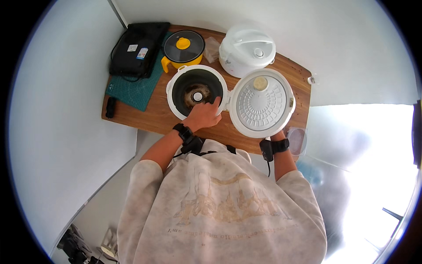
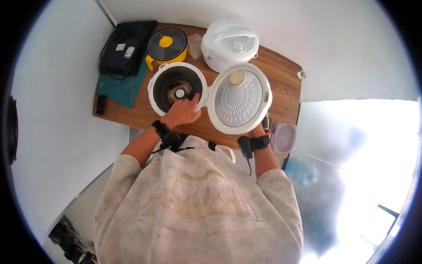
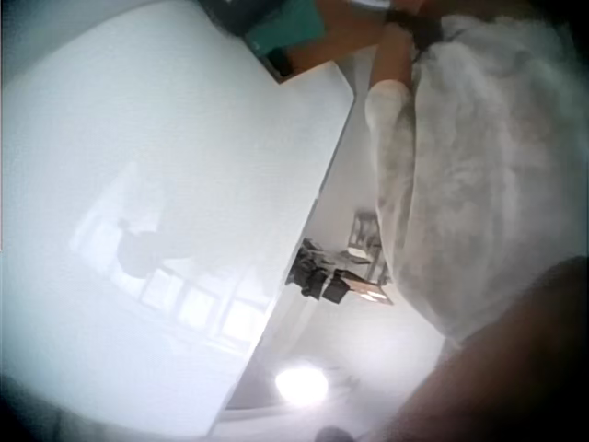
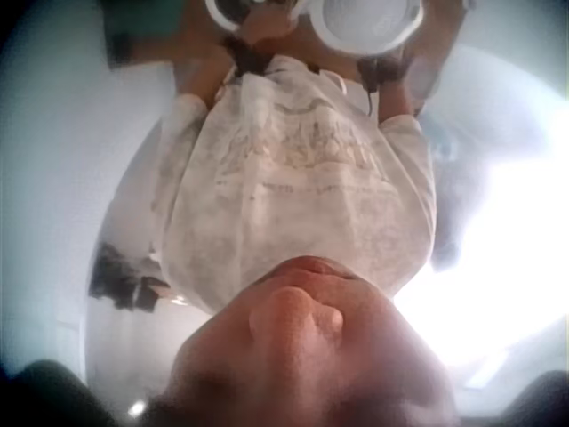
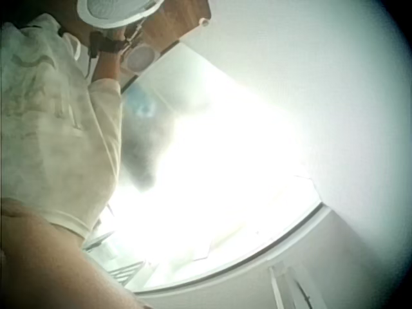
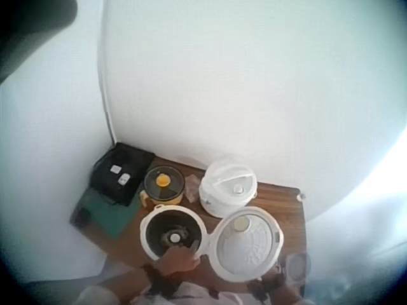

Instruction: The person assembles a white rice cooker by attaching a small white plastic piece to the lid, placing a filter into the lid, and securing the lid onto the cooker base. They then use a screwdriver to tighten screws on the lid.

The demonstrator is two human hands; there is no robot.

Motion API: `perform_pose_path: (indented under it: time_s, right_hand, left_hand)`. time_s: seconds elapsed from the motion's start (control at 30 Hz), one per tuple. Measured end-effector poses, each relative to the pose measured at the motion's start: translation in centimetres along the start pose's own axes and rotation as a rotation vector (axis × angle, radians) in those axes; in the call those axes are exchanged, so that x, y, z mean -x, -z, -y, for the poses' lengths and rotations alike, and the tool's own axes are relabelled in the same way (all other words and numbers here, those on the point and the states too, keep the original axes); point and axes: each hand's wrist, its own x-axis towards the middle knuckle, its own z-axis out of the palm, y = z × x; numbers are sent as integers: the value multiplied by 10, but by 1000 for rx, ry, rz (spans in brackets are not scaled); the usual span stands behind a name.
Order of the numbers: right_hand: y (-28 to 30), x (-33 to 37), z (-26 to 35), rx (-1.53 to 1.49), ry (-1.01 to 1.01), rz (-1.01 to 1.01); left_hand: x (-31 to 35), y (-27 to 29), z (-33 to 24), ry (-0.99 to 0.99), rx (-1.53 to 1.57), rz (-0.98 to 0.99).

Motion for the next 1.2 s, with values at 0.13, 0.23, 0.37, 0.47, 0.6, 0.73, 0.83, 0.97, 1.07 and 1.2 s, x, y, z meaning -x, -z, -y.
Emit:
perform_pose_path:
  time_s: [0.13, 0.23, 0.37, 0.47, 0.6, 0.73, 0.83, 0.97, 1.07, 1.2]
  right_hand:
    - [-4, 5, -1, 34, 15, 0]
    - [6, 30, 4, 62, 31, -4]
    - [23, 47, 10, 105, 47, -44]
    - [37, 47, 11, 133, 64, -74]
    - [46, 60, 10, 162, 86, -126]
    - [67, 94, 14, 198, 99, -160]
    - [72, 95, 14, 224, 115, -164]
    - [75, 87, 14, 257, 130, -150]
    - [75, 90, 17, 288, 144, -141]
    - [74, 85, 16, 316, 171, -141]
  left_hand:
    - [-2, 3, -1, 41, -5, 65]
    - [-3, -3, 4, 54, -8, 72]
    - [-6, -1, 2, 63, 30, 103]
    - [-5, 1, 0, 99, 26, 105]
    - [-6, 1, 6, 95, 48, 135]
    - [2, 40, -21, 74, 94, 26]
    - [3, 82, -51, -66, 325, -148]
    - [8, 129, -92, -1, 804, 52]
    - [15, 142, -111, 102, 1094, 164]
    - [17, 142, -119, 183, 1104, 163]
